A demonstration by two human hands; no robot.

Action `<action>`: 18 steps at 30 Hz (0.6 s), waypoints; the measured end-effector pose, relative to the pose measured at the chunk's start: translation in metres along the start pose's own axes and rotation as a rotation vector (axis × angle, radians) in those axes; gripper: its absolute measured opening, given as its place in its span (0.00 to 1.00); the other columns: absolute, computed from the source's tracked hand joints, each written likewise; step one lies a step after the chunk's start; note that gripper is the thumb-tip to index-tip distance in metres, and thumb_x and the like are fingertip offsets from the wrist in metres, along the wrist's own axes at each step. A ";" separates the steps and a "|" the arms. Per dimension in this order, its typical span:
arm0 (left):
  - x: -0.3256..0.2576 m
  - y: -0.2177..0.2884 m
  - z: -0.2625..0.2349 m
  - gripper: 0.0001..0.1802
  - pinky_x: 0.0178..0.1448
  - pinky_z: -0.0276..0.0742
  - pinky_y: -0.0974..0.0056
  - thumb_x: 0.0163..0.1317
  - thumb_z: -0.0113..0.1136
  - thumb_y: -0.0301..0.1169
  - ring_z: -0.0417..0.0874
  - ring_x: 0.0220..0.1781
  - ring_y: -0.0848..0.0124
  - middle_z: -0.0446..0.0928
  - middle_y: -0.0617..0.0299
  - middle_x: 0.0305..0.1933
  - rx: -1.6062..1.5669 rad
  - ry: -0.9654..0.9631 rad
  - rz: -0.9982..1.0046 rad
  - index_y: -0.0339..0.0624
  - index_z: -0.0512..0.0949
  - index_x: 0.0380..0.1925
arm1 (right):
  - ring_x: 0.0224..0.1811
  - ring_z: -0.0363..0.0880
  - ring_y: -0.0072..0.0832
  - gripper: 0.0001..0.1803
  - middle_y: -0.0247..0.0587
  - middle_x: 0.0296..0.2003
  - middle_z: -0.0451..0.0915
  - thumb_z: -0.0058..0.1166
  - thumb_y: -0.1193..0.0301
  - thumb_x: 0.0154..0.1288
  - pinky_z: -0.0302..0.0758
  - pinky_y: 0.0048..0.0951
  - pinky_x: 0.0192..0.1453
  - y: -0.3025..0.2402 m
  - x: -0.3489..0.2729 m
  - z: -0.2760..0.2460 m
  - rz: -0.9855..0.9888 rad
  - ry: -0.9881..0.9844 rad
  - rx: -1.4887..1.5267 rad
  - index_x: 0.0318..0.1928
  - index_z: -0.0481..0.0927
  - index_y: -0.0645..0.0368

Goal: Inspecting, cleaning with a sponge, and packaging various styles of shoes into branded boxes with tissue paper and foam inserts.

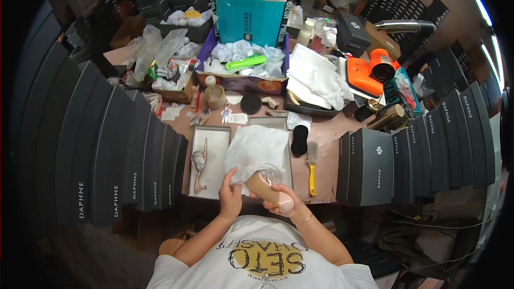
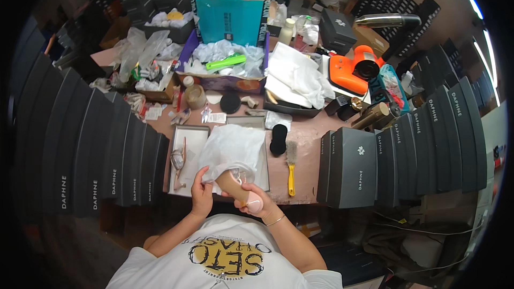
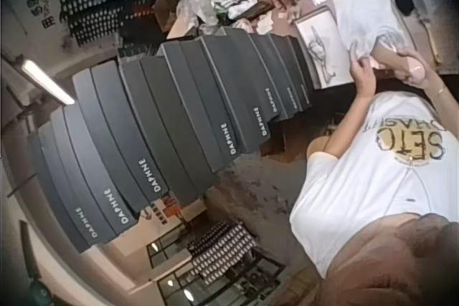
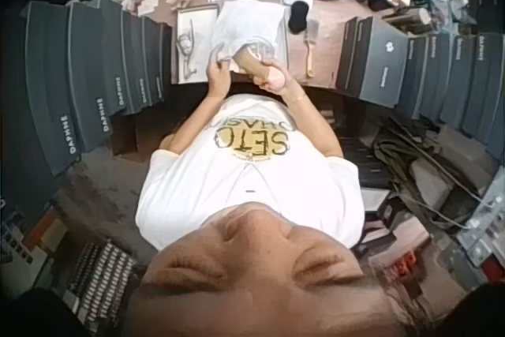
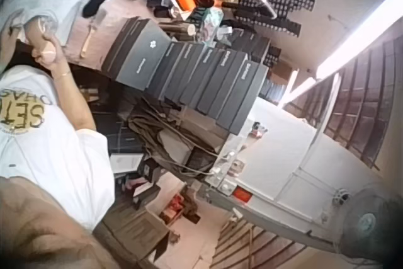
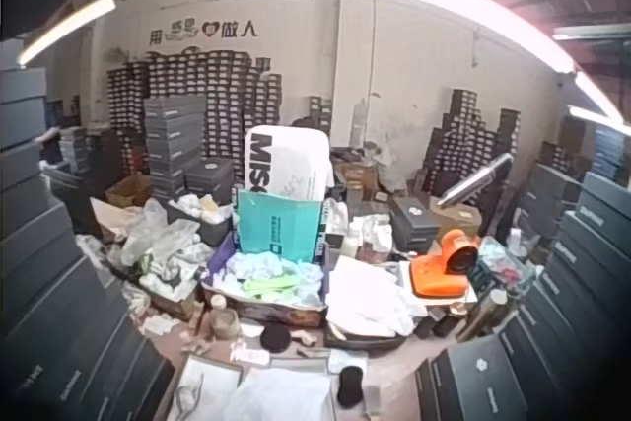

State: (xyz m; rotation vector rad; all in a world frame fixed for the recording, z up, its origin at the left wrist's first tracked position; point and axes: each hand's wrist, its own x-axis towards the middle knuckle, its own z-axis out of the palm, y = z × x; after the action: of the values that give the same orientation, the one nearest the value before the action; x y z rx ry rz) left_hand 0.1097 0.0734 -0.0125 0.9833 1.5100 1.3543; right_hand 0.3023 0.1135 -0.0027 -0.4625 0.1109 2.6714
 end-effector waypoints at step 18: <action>0.012 0.054 0.075 0.12 0.31 0.72 0.60 0.67 0.49 0.26 0.78 0.26 0.54 0.77 0.47 0.27 0.130 -0.508 -0.017 0.37 0.78 0.46 | 0.39 0.78 0.29 0.11 0.39 0.38 0.79 0.45 0.66 0.70 0.77 0.32 0.41 -0.025 -0.060 -0.032 -0.789 0.069 0.166 0.43 0.77 0.59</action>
State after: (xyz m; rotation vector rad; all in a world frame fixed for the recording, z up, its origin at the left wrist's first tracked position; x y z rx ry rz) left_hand 0.1774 0.1136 0.0367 1.2787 1.2203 0.9080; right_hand 0.3743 0.1080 -0.0126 -0.4302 0.1346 1.8581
